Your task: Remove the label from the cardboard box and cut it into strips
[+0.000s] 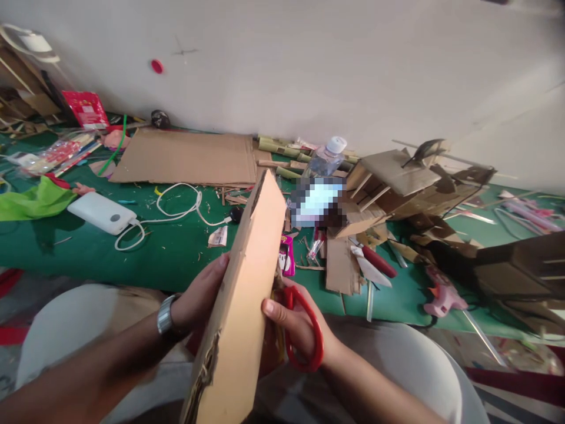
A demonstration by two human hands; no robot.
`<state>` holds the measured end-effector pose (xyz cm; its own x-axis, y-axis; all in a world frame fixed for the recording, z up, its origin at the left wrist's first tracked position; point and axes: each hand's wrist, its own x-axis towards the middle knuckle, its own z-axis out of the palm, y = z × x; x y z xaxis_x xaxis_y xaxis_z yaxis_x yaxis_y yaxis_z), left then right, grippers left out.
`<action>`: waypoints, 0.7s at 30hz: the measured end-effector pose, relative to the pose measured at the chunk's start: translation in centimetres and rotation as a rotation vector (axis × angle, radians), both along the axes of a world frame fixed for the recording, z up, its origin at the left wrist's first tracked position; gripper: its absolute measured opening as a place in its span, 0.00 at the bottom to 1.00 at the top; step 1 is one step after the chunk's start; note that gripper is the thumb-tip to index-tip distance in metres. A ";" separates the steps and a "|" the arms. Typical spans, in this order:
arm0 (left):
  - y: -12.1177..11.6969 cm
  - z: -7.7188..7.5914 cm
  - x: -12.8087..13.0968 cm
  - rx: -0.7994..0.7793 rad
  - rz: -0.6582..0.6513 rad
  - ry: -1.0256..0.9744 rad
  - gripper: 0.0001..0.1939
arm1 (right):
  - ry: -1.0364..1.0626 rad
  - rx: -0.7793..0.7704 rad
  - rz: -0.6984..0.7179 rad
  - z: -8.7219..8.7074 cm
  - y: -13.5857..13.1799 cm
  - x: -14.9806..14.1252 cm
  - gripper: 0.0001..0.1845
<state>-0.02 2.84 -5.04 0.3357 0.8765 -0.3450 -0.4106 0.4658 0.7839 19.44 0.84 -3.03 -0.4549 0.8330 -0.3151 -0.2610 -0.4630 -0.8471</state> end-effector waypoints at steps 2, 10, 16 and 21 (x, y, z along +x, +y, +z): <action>0.6 0.2 -0.8 -0.026 0.035 0.018 0.27 | -0.074 0.000 -0.055 0.1 0.5 0.7 0.27; 2.7 0.5 -3.6 0.090 0.307 0.209 0.28 | -0.381 0.196 -0.322 1.5 2.9 4.7 0.25; 3.4 0.0 -4.0 0.278 0.480 0.488 0.26 | -0.610 0.426 -0.430 2.0 3.6 5.8 0.20; 3.4 -0.2 -3.8 0.326 0.561 0.556 0.24 | -0.730 0.513 -0.340 1.6 3.1 5.7 0.19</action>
